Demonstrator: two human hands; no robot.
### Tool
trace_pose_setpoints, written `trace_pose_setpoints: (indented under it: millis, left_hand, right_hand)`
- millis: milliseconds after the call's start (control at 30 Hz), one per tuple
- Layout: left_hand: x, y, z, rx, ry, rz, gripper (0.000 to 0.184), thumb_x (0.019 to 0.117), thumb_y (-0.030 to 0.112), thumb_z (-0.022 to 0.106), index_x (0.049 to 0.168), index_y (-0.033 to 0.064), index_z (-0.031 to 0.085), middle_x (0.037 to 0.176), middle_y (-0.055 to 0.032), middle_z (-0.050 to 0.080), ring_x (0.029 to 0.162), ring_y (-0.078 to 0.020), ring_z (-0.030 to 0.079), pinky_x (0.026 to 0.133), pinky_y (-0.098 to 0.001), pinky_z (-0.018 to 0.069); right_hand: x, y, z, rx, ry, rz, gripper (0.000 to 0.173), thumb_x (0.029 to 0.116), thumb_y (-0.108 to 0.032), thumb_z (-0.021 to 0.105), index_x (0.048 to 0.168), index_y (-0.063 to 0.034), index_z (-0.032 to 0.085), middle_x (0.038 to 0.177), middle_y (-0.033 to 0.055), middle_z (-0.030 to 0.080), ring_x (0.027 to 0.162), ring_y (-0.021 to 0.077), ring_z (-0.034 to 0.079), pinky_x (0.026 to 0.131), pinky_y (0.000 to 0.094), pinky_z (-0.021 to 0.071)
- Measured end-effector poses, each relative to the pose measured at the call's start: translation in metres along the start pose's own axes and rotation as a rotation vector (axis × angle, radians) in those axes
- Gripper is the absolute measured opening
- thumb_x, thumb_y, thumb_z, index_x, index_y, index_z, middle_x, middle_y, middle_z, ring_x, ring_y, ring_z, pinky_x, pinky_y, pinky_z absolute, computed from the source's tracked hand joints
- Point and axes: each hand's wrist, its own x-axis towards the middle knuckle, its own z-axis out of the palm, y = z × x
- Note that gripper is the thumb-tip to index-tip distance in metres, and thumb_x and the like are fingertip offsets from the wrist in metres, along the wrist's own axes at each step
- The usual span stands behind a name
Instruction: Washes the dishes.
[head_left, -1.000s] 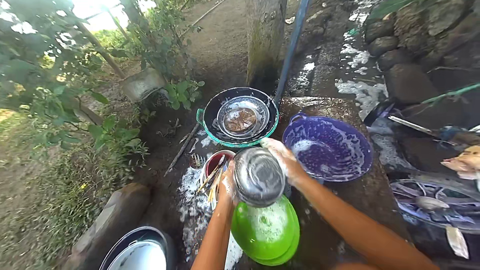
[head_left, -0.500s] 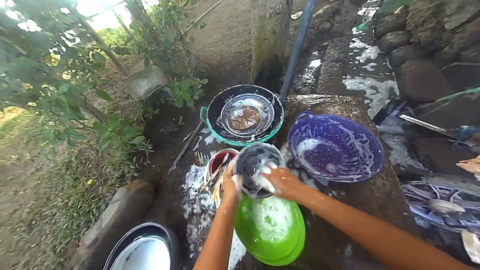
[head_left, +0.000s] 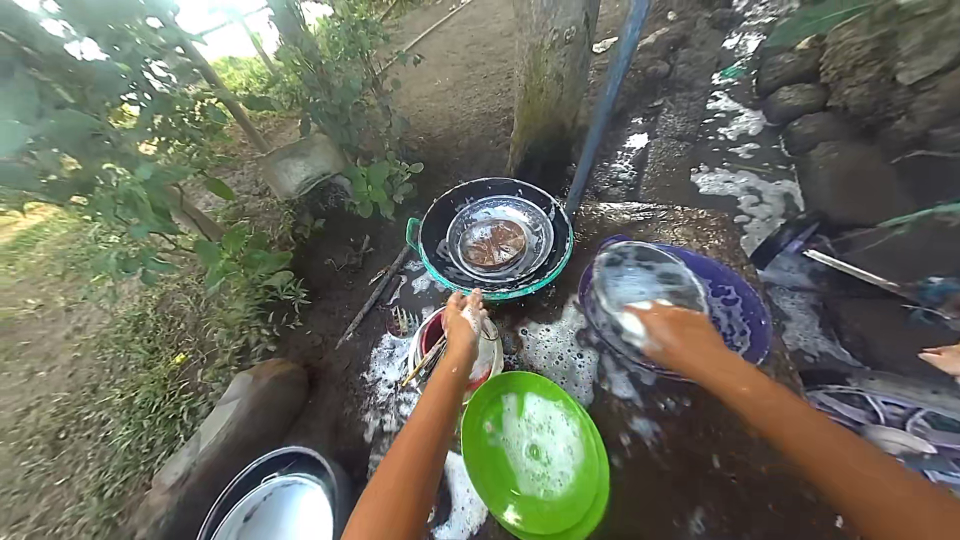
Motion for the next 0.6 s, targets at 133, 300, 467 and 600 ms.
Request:
trace_pose_setpoints:
  millis: [133, 300, 467, 600]
  left_hand:
    - [0.051, -0.005, -0.003, 0.149, 0.144, -0.035, 0.040, 0.1062, 0.011, 0.051, 0.139, -0.0117, 0.046, 0.135, -0.0313, 0.053, 0.119, -0.0344, 0.058, 0.099, -0.0430, 0.0496]
    - [0.072, 0.001, 0.001, 0.234, 0.211, -0.090, 0.038, 0.1038, 0.011, 0.054, 0.137, -0.0073, 0.052, 0.134, -0.0296, 0.054, 0.117, -0.0359, 0.058, 0.096, -0.0461, 0.0507]
    - [0.075, 0.023, 0.009, -0.133, 0.336, -0.244, 0.040, 0.1058, 0.012, 0.050, 0.141, -0.0071, 0.043, 0.134, -0.0266, 0.051, 0.110, -0.0301, 0.060, 0.089, -0.0387, 0.0527]
    - [0.089, 0.025, 0.000, -0.270, 0.416, -0.282, 0.032, 0.1040, 0.013, 0.051, 0.132, -0.0011, 0.048, 0.111, -0.0172, 0.053, 0.084, -0.0218, 0.055, 0.071, -0.0325, 0.0506]
  right_hand:
    - [0.009, 0.014, -0.021, -0.009, -0.083, 0.143, 0.054, 0.0955, -0.041, 0.071, 0.126, 0.0033, 0.065, 0.128, 0.0320, 0.063, 0.123, 0.0519, 0.058, 0.099, 0.0729, 0.0411]
    - [0.070, -0.007, -0.046, 0.176, 0.060, 0.066, 0.039, 0.1020, -0.033, 0.063, 0.116, 0.0026, 0.069, 0.120, 0.0296, 0.067, 0.119, 0.0493, 0.061, 0.095, 0.0706, 0.0440]
    - [0.157, -0.011, -0.003, 0.614, -0.128, 0.111, 0.038, 0.1080, -0.030, 0.054, 0.111, 0.0055, 0.067, 0.104, 0.0252, 0.067, 0.096, 0.0351, 0.064, 0.090, 0.0541, 0.0493]
    - [0.162, -0.026, 0.001, 1.181, -0.131, 0.406, 0.038, 0.1065, -0.034, 0.056, 0.115, 0.0021, 0.061, 0.084, 0.0089, 0.056, 0.067, 0.0144, 0.051, 0.063, 0.0310, 0.0473]
